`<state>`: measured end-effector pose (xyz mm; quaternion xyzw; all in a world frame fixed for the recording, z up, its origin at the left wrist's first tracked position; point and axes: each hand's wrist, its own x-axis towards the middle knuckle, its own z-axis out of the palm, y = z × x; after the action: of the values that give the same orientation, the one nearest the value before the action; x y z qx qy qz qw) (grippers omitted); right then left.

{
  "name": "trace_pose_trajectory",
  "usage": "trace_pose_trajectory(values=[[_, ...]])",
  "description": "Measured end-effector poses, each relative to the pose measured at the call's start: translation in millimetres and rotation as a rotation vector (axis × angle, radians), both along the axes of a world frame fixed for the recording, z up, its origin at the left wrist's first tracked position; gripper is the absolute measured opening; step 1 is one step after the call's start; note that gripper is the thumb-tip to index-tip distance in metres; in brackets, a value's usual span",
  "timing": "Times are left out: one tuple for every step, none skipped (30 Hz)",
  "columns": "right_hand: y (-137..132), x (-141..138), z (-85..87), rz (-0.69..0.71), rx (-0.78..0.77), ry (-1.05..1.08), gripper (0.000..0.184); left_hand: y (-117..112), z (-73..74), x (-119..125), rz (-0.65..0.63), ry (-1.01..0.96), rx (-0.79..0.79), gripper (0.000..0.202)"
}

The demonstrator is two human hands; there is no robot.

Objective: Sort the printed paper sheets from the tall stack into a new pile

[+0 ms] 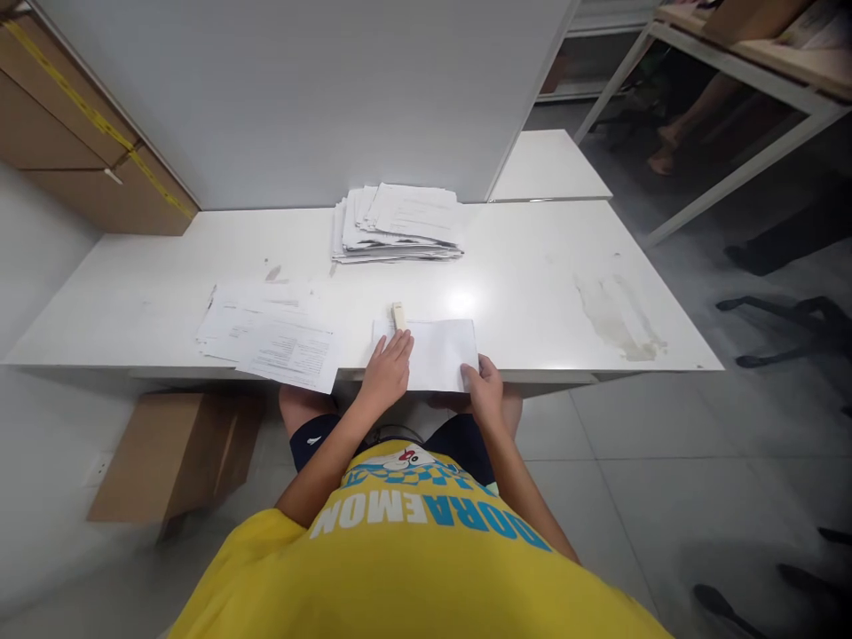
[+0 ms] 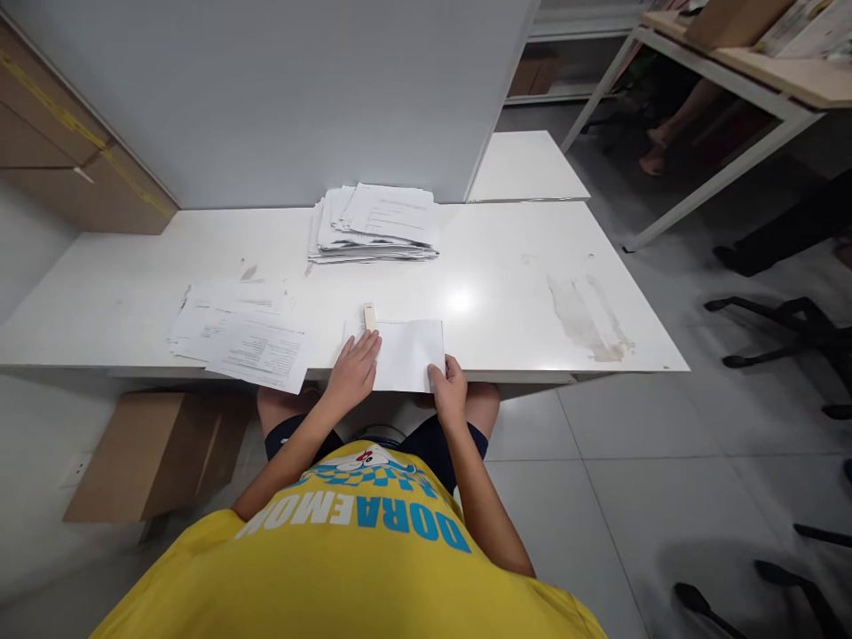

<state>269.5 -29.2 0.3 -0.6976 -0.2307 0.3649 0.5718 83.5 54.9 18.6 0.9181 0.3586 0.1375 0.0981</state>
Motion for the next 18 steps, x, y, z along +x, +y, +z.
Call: trace_pose_trajectory(values=[[-0.3, 0.4, -0.1, -0.002, -0.006, 0.003, 0.036, -0.6, -1.0, 0.8, 0.006, -0.004, 0.007, 0.053], [-0.5, 0.7, -0.2, -0.001, -0.008, 0.008, 0.037, -1.5, -2.4, 1.8, 0.014, -0.01, 0.011, 0.053], [-0.6, 0.8, -0.5, -0.001, -0.006, 0.015, 0.037, -2.5, -3.9, 2.7, 0.023, -0.019, 0.012, 0.054], [-0.5, 0.6, -0.7, -0.001, -0.002, 0.02, 0.037, -3.5, -5.5, 3.6, 0.036, -0.028, 0.009, 0.054], [-0.2, 0.4, -0.8, -0.003, 0.004, 0.022, 0.037, -4.4, -6.9, 4.2, 0.047, -0.035, 0.003, 0.055], [0.2, 0.1, -0.8, -0.004, 0.009, 0.023, 0.036, -5.1, -8.0, 4.7, 0.055, -0.04, -0.004, 0.055], [0.8, 0.0, -0.7, -0.001, 0.014, 0.022, 0.036, -5.4, -8.6, 4.9, 0.06, -0.043, -0.012, 0.056], [1.5, 0.0, -0.4, 0.003, 0.015, 0.015, 0.035, -5.3, -8.8, 4.8, 0.059, -0.043, -0.02, 0.056], [2.1, 0.2, 0.2, 0.01, 0.014, 0.004, 0.034, -4.8, -8.4, 4.6, 0.056, -0.043, -0.027, 0.057], [2.6, 0.5, 0.8, 0.016, 0.012, -0.007, 0.033, -4.1, -7.6, 4.3, 0.051, -0.043, -0.031, 0.057], [3.0, 0.7, 1.5, 0.02, 0.008, -0.017, 0.032, -3.3, -6.4, 4.0, 0.048, -0.043, -0.033, 0.057], [3.1, 0.8, 2.2, 0.02, 0.004, -0.024, 0.032, -2.4, -5.0, 3.7, 0.047, -0.043, -0.034, 0.057], [2.9, 0.8, 2.6, 0.018, 0.001, -0.025, 0.032, -1.7, -3.5, 3.4, 0.045, -0.044, -0.035, 0.056], [2.3, 0.5, 2.7, 0.014, 0.0, -0.021, 0.033, -1.2, -2.2, 3.1, 0.044, -0.043, -0.035, 0.055], [1.5, 0.0, 2.3, 0.012, 0.001, -0.015, 0.034, -0.9, -1.2, 2.8, 0.043, -0.041, -0.037, 0.054], [0.4, -0.6, 1.4, 0.009, 0.001, -0.008, 0.034, -0.9, -0.6, 2.4, 0.042, -0.038, -0.039, 0.054], [-0.8, -1.3, 0.0, 0.006, 0.004, -0.002, 0.034, -1.1, -0.5, 2.0, 0.045, -0.035, -0.041, 0.053], [-2.1, -1.8, -1.7, 0.004, 0.005, 0.002, 0.035, -1.4, -0.8, 1.6, 0.047, -0.033, -0.044, 0.053]])
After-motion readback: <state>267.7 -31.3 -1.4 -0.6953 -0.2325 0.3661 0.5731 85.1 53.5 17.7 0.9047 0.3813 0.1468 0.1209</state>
